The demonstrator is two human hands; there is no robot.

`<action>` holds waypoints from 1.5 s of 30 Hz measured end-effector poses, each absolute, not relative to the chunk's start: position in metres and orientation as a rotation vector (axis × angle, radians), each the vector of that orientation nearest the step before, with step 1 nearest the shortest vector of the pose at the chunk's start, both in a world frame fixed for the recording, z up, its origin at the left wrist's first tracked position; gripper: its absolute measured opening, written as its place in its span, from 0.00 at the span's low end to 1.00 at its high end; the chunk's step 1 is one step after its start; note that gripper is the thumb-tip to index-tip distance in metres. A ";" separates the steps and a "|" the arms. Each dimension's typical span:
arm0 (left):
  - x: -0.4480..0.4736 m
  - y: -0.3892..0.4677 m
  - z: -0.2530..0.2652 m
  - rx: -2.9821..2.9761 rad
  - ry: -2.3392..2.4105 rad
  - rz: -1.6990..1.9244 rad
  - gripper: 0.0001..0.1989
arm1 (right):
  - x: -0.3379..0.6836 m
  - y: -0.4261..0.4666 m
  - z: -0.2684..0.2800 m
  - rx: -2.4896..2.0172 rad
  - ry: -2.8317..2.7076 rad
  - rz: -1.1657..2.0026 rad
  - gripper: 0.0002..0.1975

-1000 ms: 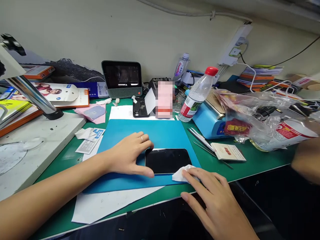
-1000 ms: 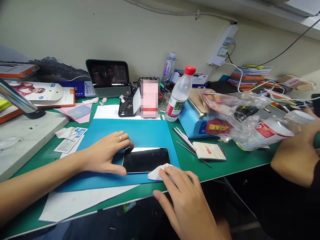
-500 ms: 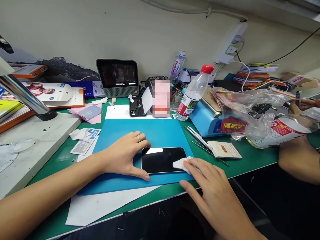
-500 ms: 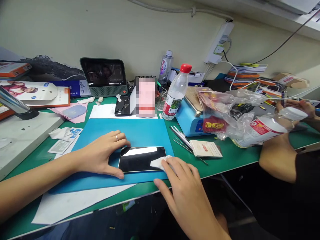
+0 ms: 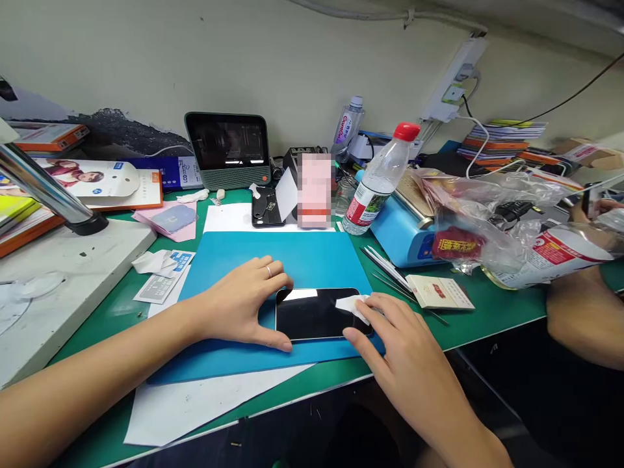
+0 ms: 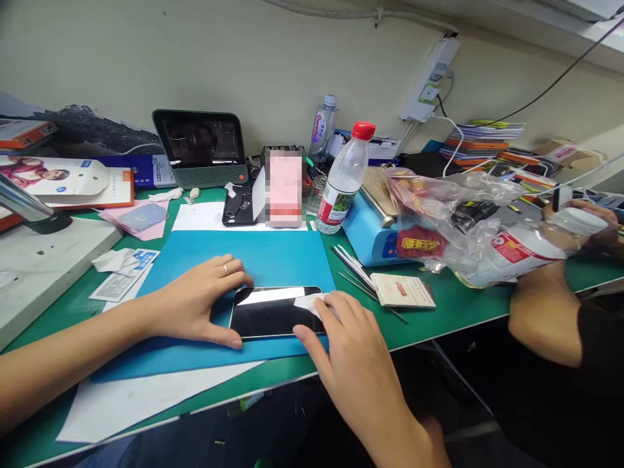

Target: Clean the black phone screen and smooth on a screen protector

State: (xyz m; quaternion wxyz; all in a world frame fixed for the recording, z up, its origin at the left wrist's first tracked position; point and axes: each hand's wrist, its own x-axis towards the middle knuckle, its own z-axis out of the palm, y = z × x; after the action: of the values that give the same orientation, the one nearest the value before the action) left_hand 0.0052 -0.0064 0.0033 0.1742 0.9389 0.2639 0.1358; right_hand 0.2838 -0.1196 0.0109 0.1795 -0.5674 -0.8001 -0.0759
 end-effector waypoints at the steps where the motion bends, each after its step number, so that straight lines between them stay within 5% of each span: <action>1: 0.005 -0.006 0.003 2.664 0.750 0.385 0.39 | 0.284 -0.123 0.010 -1.596 -2.258 -0.226 0.21; 26: 0.005 -0.005 0.003 2.694 0.741 0.414 0.37 | 0.290 -0.096 0.016 -1.656 -2.232 -0.036 0.20; 45: 0.005 -0.005 0.004 2.681 0.741 0.418 0.38 | 0.283 -0.116 0.015 -1.626 -2.321 -0.211 0.22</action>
State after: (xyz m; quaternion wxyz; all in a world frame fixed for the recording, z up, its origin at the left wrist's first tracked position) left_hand 0.0050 -0.0053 0.0035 0.1635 0.9403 0.2599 0.1466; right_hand 0.2831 -0.1164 0.0148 0.1494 -0.5657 -0.8076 -0.0734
